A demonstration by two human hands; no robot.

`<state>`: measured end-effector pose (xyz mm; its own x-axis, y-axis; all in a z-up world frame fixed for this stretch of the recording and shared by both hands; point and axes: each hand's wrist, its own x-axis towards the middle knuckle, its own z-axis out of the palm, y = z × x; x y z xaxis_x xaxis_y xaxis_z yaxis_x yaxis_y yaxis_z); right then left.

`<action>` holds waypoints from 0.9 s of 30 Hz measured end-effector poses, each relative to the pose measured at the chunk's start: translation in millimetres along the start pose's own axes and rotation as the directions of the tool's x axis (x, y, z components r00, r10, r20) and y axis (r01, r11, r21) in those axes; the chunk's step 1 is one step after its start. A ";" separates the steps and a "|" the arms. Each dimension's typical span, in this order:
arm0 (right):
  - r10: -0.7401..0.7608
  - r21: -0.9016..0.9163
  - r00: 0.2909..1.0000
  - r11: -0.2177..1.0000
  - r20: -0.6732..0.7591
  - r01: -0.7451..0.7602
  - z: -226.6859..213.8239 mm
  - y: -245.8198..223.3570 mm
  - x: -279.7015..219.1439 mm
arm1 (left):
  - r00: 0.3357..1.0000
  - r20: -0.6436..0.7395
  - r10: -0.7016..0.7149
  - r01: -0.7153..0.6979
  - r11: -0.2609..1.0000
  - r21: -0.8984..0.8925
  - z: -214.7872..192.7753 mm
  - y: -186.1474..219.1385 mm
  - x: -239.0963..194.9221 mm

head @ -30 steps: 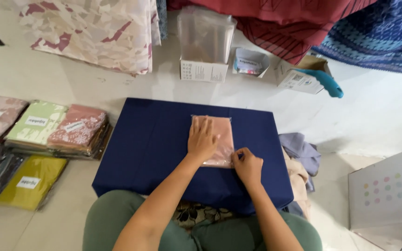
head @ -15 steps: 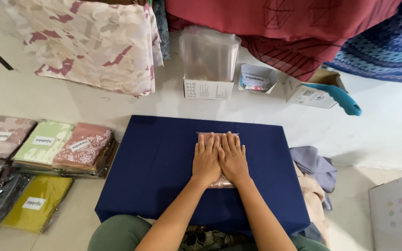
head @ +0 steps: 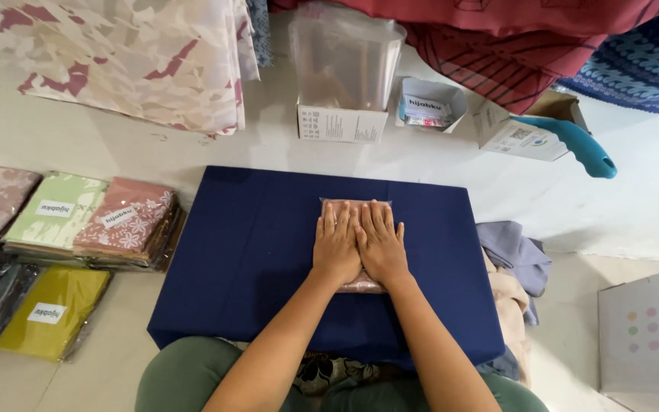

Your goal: The person sits on the floor and places a white fabric on a blue surface. They use a lint roller to clean the fabric, rolling it over the surface to remove lint. The person flips the fabric over to clean the other side and continues rolling until the task is complete.

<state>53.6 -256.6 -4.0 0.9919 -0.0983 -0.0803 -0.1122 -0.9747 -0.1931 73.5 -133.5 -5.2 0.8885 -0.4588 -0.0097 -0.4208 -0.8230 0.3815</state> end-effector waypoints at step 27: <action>0.022 -0.011 0.999 1.000 0.032 -0.022 -0.4 -1.2 -0.1 | 1.000 0.023 -0.013 0.013 1.000 0.017 -0.4 1.2 -1.5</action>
<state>53.7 -255.6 -3.3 0.9868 -0.1133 -0.1155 -0.1330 -0.9746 -0.1803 71.8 -133.7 -4.4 0.8894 -0.4556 -0.0362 -0.4125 -0.8343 0.3658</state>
